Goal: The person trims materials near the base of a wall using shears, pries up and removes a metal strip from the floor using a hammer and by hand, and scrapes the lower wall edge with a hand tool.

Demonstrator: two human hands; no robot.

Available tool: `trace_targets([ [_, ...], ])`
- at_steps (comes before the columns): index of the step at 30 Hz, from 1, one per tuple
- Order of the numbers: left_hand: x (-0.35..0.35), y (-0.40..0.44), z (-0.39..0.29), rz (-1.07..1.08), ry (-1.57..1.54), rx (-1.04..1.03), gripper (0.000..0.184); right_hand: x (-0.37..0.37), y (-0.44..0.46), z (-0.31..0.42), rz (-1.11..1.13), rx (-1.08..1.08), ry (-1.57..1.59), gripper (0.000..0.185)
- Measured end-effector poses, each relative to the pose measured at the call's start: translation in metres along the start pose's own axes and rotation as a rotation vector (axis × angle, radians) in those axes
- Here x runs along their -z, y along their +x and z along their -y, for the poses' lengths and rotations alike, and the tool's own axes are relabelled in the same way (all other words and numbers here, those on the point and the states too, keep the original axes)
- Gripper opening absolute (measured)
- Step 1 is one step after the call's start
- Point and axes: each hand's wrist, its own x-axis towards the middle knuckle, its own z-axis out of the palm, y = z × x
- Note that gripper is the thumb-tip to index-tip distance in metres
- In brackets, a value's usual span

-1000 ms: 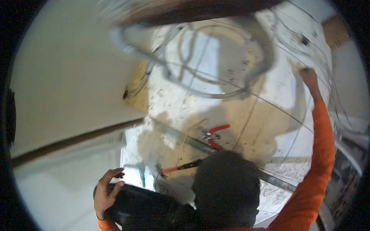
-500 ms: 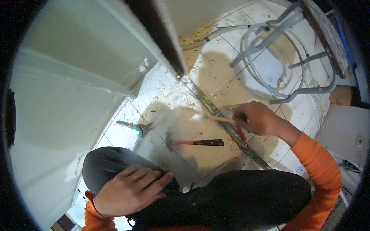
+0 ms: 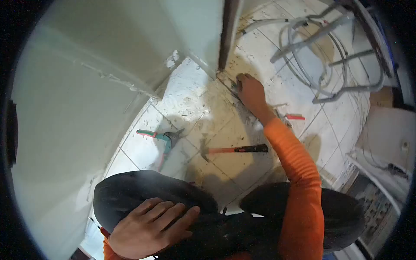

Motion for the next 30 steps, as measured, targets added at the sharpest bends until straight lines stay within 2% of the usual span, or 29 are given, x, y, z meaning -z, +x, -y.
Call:
trace_targets([
  [4, -0.011, 0.001, 0.001, -0.019, -0.001, 0.016, 0.059, -0.019, 0.014, -0.001, -0.181, 0.087, -0.009, 0.024],
  [13, -0.014, 0.009, -0.019, -0.027, -0.061, 0.109, 0.065, -0.015, -0.003, 0.012, -0.298, 0.018, 0.082, 0.027],
  [19, -0.011, 0.033, -0.030, 0.044, -0.065, 0.146, 0.063, -0.047, 0.021, 0.011, -0.480, 0.245, -0.001, 0.029],
  [22, -0.012, 0.042, -0.033, 0.072, -0.060, 0.185, 0.062, -0.042, 0.015, 0.012, -0.418, 0.321, -0.149, 0.012],
  [25, -0.013, 0.052, -0.033, 0.104, -0.027, 0.219, 0.061, -0.024, 0.002, 0.011, -0.250, 0.238, -0.137, 0.011],
  [30, -0.010, 0.075, -0.033, 0.136, -0.027, 0.213, 0.062, -0.013, 0.002, 0.005, -0.393, 0.239, -0.018, 0.011],
])
